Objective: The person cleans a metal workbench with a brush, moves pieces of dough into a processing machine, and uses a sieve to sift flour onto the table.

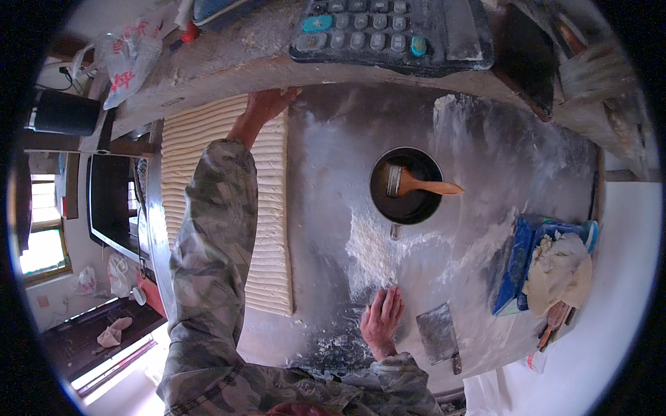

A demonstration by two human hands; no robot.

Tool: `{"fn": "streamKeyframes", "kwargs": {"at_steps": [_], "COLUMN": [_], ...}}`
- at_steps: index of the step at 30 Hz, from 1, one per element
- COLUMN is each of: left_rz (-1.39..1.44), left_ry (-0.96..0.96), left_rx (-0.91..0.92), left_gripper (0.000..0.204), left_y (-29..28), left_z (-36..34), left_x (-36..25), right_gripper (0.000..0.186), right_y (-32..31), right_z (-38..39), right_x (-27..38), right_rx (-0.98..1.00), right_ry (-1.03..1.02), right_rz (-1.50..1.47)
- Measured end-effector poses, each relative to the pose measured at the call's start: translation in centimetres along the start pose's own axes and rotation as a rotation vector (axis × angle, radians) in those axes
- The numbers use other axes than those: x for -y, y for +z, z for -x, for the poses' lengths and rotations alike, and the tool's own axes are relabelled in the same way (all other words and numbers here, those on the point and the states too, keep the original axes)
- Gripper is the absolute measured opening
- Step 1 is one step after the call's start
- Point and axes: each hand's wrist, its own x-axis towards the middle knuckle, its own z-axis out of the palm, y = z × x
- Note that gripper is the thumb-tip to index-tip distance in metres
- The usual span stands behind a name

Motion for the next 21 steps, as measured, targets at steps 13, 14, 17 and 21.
{"fn": "streamKeyframes", "kwargs": {"at_steps": [13,14,17,21], "left_rz": [-0.044,-0.022,0.052,0.07], "left_ry": [-0.182,-0.218,-0.312,-0.418], "left_rx": [0.017,0.009,0.018,0.027], "left_gripper": [0.055,0.053,0.049,0.048], "left_y": [-9.0,-10.1,-12.3,-13.8], "left_z": [21.3,23.6,30.1,38.3], "left_x": [-10.6,-11.7,-15.1,-19.3], "right_gripper": [0.059,0.059,0.059,0.058], "right_y": [-0.5,-0.6,-0.9,-1.3], "right_z": [0.9,1.1,1.8,2.0], "right_x": [0.9,0.8,0.6,0.9], "right_rx": [-0.119,-0.133,-0.171,-0.206], "right_ry": [-0.03,-0.044,-0.063,-0.081], "right_rz": [0.026,0.037,0.056,0.021]}}
